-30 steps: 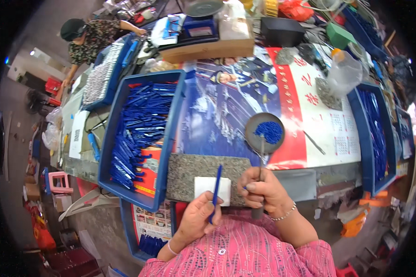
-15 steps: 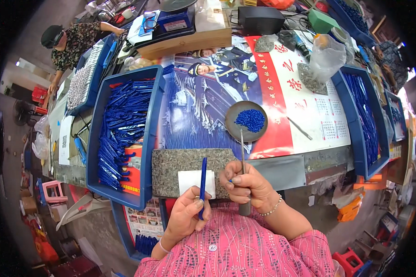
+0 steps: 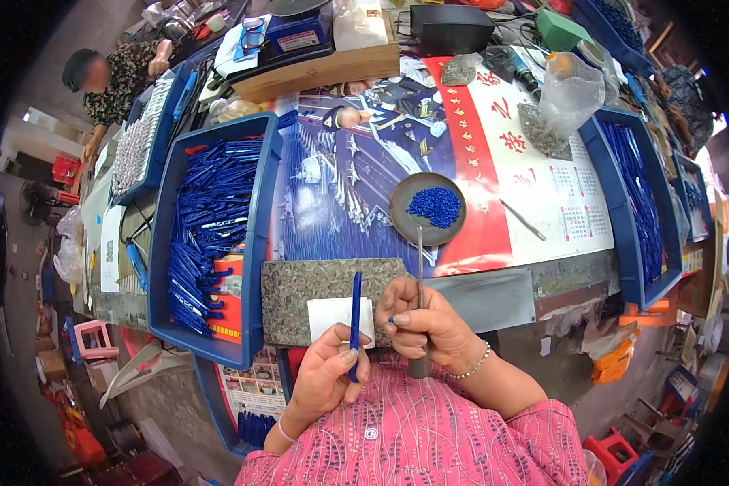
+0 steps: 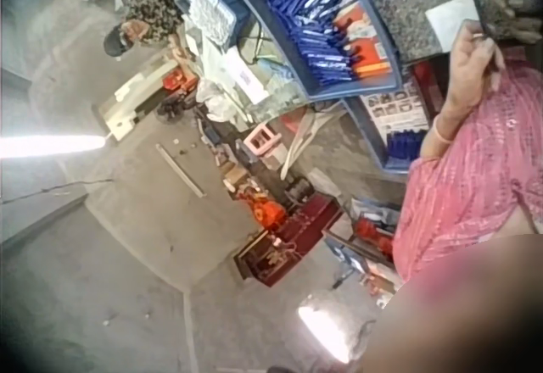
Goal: Assembling small blue components onto a pen-like object and trimming materials with scissors at a factory workstation.
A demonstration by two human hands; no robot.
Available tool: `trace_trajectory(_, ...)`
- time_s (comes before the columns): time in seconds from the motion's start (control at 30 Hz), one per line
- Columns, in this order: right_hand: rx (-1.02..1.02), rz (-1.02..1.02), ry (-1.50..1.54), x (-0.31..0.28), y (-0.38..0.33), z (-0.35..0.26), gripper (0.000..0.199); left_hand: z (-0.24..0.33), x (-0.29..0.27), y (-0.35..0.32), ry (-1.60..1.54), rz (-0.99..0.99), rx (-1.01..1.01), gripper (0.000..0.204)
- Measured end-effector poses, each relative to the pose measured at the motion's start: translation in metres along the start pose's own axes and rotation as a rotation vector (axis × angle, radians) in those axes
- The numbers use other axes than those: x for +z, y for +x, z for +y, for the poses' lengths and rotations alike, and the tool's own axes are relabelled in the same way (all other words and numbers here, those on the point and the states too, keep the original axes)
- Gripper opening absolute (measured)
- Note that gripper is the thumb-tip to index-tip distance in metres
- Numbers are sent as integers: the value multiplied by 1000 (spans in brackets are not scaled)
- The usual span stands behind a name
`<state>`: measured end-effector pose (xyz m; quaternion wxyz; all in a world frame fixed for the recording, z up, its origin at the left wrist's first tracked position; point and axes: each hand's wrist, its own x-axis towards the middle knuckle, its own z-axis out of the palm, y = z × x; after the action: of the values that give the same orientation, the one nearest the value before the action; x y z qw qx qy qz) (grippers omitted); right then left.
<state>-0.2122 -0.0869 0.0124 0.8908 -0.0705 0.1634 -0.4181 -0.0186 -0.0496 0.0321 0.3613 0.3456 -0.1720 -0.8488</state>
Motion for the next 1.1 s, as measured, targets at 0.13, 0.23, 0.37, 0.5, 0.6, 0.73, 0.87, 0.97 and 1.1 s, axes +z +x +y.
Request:
trace_trajectory(0.13, -22, -2, -49, 1, 0, 1, 23, -1, -1, 0, 13, 16, 0, 20)
trace_trajectory(0.23, -9, 8, -29, 0, 1, 2, 24, -1, -3, -1, 8, 17, -14, 20)
trace_trajectory(0.37, 24, -18, 57, -4, 1, 3, 23, -2, -6, -2, 22, 2, -35, 21)
trace_trajectory(0.5, 48, -40, 119, -7, 2, 5, 23, -2, -6, -2, 24, -5, -38, 23)
trace_trajectory(0.6, 50, -40, 127, -6, 2, 5, 23, -3, -7, -1, 23, 2, -36, 24)
trace_trajectory(0.73, 54, -43, 137, -7, 3, 5, 23, -3, -9, -1, 98, 10, -45, 23)
trace_trajectory(0.87, 54, -38, 136, -7, 3, 5, 24, -3, -6, -1, 75, 58, -33, 26)
trace_trajectory(0.97, 29, 21, -57, 0, 2, 5, 23, -4, -10, 0, 151, 20, -27, 25)
trace_trajectory(1.1, -134, 258, -920, 21, -2, 12, 23, -3, -6, 1, 191, 63, 8, 26)
